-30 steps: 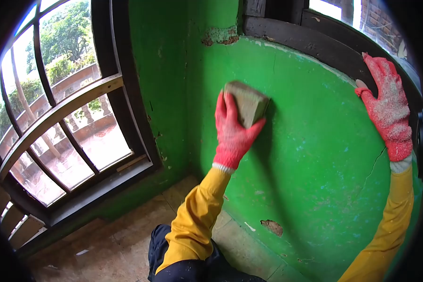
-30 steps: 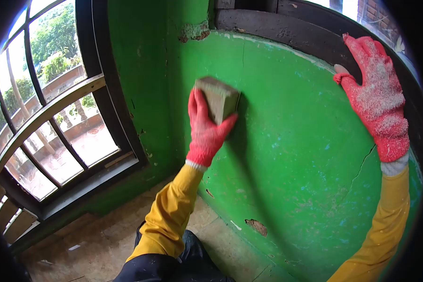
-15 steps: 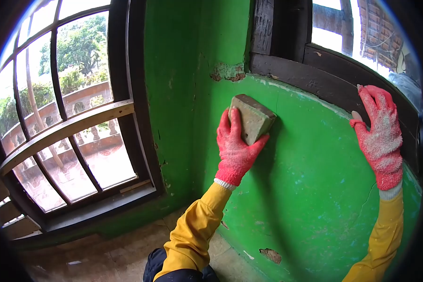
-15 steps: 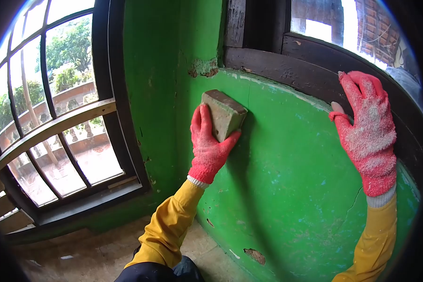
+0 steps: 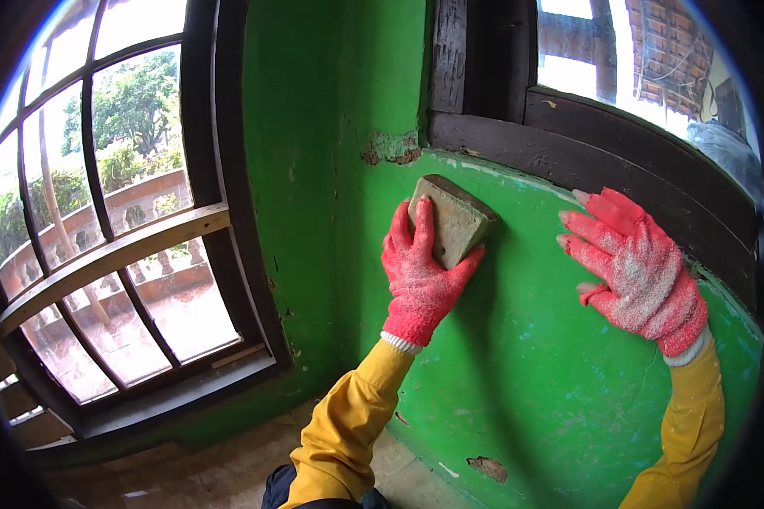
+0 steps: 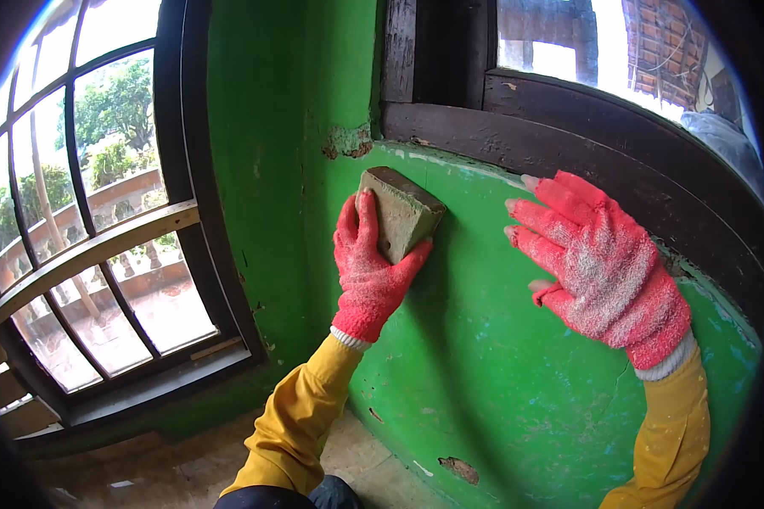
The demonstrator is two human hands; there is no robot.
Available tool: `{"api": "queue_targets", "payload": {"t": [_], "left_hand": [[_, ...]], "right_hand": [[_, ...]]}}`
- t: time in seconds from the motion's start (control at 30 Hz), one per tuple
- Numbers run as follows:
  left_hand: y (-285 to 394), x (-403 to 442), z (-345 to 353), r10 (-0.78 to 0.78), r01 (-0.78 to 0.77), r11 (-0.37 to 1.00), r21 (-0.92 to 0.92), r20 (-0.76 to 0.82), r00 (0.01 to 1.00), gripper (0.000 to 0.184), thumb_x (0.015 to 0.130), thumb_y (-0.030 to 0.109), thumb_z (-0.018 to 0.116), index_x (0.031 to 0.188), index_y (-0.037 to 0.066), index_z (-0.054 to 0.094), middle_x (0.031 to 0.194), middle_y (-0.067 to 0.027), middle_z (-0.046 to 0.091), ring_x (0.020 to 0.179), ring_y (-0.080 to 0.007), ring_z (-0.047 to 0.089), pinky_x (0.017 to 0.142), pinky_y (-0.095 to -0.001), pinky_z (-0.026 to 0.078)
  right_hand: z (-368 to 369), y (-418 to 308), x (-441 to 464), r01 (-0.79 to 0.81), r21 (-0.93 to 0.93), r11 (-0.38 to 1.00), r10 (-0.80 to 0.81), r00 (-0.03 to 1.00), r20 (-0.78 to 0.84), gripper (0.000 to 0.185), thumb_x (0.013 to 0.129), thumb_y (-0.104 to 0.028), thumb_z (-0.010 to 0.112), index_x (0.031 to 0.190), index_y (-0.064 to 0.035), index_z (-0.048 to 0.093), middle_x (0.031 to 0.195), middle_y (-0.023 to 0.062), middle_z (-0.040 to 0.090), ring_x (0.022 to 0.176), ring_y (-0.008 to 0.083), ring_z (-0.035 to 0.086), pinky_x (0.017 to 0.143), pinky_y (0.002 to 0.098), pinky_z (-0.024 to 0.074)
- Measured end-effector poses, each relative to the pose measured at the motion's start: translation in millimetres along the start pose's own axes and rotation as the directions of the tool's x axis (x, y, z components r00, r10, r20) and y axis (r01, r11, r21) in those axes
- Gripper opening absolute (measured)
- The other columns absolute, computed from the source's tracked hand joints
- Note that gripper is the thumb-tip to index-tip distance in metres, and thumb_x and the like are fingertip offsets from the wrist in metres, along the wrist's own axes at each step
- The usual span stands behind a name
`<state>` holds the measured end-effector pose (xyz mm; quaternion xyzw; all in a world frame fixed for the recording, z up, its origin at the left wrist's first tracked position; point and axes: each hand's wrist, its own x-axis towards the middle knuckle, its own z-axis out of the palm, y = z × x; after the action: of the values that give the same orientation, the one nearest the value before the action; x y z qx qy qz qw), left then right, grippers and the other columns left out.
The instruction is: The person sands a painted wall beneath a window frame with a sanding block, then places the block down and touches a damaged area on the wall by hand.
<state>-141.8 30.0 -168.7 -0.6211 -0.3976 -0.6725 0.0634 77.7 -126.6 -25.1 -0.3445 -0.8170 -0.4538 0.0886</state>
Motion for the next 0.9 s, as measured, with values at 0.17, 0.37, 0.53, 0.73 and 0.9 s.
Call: {"api": "queue_targets", "payload": {"t": [0.17,0.37,0.53,0.73,0.9], "left_hand": [[-75,-98,23,-0.355,0.349,0.931,-0.11,-0.04,0.934,0.101,0.077,0.024,0.081,0.156,0.004,0.022,0.152,-0.0212,0.028,0.138,-0.0372,0.036,0.114,-0.0434,0.035],[-64,-57,22,-0.377,0.356,0.918,-0.177,-0.101,0.921,0.097,0.079,0.036,0.08,0.156,0.007,0.027,0.148,-0.0247,0.034,0.134,-0.0414,0.04,0.111,-0.0482,0.037],[-3,15,5,-0.082,0.082,0.997,0.012,-0.022,0.996,0.096,0.078,0.029,0.081,0.154,0.002,0.028,0.145,-0.022,0.037,0.135,-0.0383,0.039,0.112,-0.0438,0.035],[-119,-183,28,-0.548,0.545,0.825,-0.15,0.025,0.836,0.101,0.08,0.023,0.08,0.158,0.004,0.018,0.149,-0.0197,0.028,0.135,-0.0349,0.04,0.112,-0.0421,0.038],[-87,-125,16,-0.504,0.499,0.855,-0.145,0.003,0.864,0.099,0.079,0.025,0.081,0.156,0.002,0.022,0.147,-0.0223,0.032,0.133,-0.0359,0.041,0.111,-0.0425,0.038]], "right_hand": [[12,0,-8,0.01,-0.013,1.0,-0.01,0.999,0.032,0.061,0.062,-0.019,0.082,0.121,-0.0087,0.067,0.138,0.0061,0.057,0.135,0.032,0.046,0.114,0.0445,0.0404],[14,-1,-9,-0.012,0.019,1.0,0.012,1.0,-0.005,0.058,0.064,-0.017,0.083,0.119,-0.0085,0.067,0.136,0.0074,0.057,0.134,0.032,0.047,0.112,0.0435,0.0415],[11,0,-5,-0.001,0.046,0.999,0.001,1.0,0.004,0.056,0.065,-0.017,0.083,0.118,-0.0085,0.068,0.133,0.0076,0.059,0.132,0.032,0.048,0.111,0.0439,0.0425],[14,-2,-5,-0.008,0.027,1.0,0.009,0.999,-0.046,0.059,0.058,-0.016,0.081,0.115,-0.0068,0.069,0.129,0.0068,0.061,0.129,0.0333,0.051,0.108,0.0451,0.0455],[12,-1,-5,-0.002,0.0,1.0,0.002,1.0,-0.002,0.054,0.065,-0.018,0.083,0.116,-0.0075,0.068,0.13,0.0071,0.06,0.13,0.0312,0.05,0.109,0.0434,0.0445]]}}
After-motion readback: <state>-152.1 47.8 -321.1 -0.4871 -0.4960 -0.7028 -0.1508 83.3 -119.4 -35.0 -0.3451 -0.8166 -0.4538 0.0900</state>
